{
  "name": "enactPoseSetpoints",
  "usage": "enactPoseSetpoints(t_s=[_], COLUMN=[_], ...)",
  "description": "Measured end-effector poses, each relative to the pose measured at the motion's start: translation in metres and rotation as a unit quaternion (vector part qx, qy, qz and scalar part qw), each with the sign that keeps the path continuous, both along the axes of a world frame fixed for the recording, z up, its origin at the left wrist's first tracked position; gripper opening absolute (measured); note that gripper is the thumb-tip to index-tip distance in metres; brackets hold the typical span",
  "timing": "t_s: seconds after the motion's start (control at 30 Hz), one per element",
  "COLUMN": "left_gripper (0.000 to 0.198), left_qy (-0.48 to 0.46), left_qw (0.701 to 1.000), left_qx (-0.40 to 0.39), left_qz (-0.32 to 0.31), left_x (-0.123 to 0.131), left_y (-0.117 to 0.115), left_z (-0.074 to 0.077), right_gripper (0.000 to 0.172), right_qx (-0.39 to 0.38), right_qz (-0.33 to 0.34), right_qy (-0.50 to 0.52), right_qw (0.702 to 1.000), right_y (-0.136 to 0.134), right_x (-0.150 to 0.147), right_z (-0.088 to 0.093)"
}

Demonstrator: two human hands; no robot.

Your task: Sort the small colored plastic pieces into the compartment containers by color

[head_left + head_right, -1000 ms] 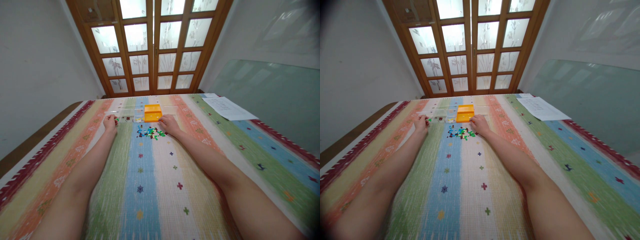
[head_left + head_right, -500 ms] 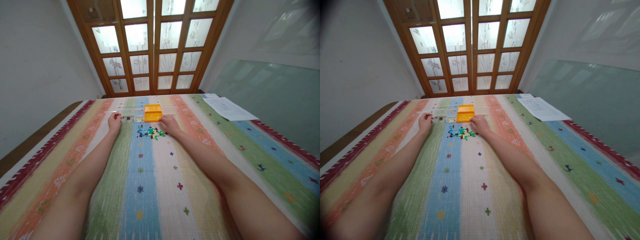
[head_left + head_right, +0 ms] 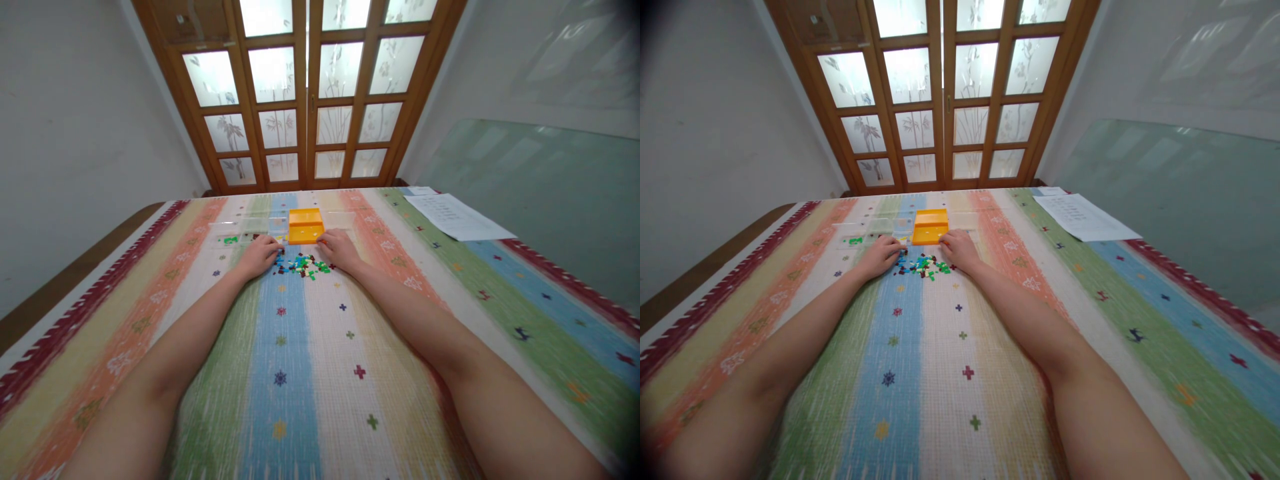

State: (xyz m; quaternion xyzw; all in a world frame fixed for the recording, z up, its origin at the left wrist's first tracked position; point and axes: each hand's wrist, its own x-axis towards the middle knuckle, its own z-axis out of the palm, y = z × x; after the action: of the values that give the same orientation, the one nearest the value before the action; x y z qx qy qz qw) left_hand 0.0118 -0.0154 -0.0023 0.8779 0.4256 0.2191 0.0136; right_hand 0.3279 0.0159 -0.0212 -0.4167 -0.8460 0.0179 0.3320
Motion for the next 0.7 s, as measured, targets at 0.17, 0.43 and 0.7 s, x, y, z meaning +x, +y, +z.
enactPoseSetpoints(t_s=[0.17,0.43,0.7], left_gripper=[0.034,0.027,0.014], left_qy=[0.043,0.044,0.019], left_qw=[0.999,0.991,0.984], left_qx=[0.005,0.007,-0.022], left_qz=[0.024,0.124,0.177], left_x=[0.0017,-0.0032,-0.0013], left_y=[-0.0001,-0.0002,-0.0029], left_z=[-0.002,-0.004,-0.0008], right_gripper=[0.016,0.014,0.016], right_qx=[0.002,-0.001,0.007], right_qz=[0.0,0.002,0.007], right_qy=[-0.001,0.003,0.008], right_qw=[1.0,1.0,1.0], right_y=[-0.0011,-0.0001,0.0002], right_x=[-0.0003,-0.0004,-0.0004], right_z=[0.0007,-0.0001,-0.0013])
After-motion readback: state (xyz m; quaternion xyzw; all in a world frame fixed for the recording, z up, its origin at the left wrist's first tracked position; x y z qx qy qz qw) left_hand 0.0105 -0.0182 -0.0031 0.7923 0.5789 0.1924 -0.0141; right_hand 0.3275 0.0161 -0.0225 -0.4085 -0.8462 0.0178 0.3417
